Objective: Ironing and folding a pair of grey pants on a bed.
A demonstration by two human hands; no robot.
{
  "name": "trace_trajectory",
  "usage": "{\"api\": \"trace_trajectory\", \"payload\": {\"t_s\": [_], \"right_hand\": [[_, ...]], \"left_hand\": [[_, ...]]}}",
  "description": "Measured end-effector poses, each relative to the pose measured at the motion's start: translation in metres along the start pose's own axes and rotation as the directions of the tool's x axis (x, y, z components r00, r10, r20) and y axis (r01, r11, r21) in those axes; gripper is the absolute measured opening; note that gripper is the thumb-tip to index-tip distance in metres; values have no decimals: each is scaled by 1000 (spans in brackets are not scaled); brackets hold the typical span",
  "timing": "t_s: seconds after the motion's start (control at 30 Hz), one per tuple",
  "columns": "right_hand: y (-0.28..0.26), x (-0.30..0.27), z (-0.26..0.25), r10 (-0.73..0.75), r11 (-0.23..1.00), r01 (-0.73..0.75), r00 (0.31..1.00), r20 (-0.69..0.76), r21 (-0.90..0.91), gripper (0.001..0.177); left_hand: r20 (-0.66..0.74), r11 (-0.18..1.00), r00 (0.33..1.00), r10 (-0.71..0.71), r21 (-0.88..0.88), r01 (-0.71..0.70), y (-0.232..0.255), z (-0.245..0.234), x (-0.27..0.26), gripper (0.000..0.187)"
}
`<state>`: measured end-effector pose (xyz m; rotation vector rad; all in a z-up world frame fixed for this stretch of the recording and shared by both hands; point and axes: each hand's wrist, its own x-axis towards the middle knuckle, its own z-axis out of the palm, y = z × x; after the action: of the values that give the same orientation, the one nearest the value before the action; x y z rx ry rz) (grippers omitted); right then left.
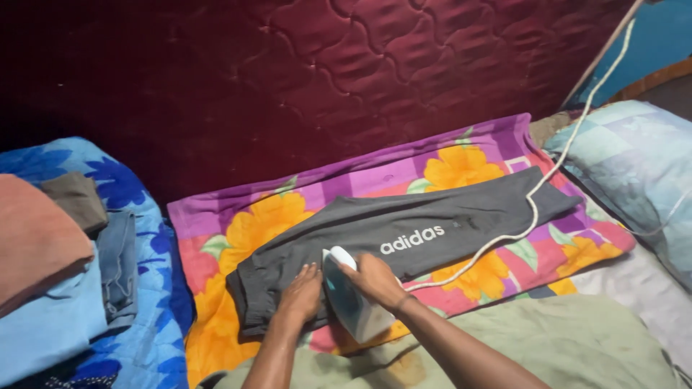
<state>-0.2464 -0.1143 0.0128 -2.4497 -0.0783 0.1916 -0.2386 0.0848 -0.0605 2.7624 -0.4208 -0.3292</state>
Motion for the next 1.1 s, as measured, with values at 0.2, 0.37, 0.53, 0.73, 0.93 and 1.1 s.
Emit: {"api": "trace_trajectory", "payload": {"t_s": [0.2, 0.37, 0.53, 0.73, 0.93, 1.1], "right_hand": [[-22, -3, -7, 29, 998, -32, 998, 50, 47, 57], [-10, -21, 0, -92, 995, 93, 995, -44, 27, 49], [-13, -28, -13, 52, 996, -50, 999, -18, 73, 47], [-19, -30, -25, 7, 793, -18, 1000, 20, 609, 45], [-57, -43, -55, -135, 764, 153, 988, -77, 627, 41], [-62, -47, -57, -124, 773, 130, 991, -53, 621, 43]], "left_hand": [[77, 999, 996, -44, -1, 44, -14, 14, 1, 67], [128, 995, 989, -79, -47, 86, -11, 3, -5, 67], [67, 984, 996, -56, -164, 66, -33, 33, 20, 66], [-93, 170, 976, -198, -984, -60, -84, 82, 71, 54], [80, -153, 994, -73, -986, 68, -11, -12, 15, 41], [97, -148, 991, -95, -985, 82, -5, -24, 5, 38]]}}
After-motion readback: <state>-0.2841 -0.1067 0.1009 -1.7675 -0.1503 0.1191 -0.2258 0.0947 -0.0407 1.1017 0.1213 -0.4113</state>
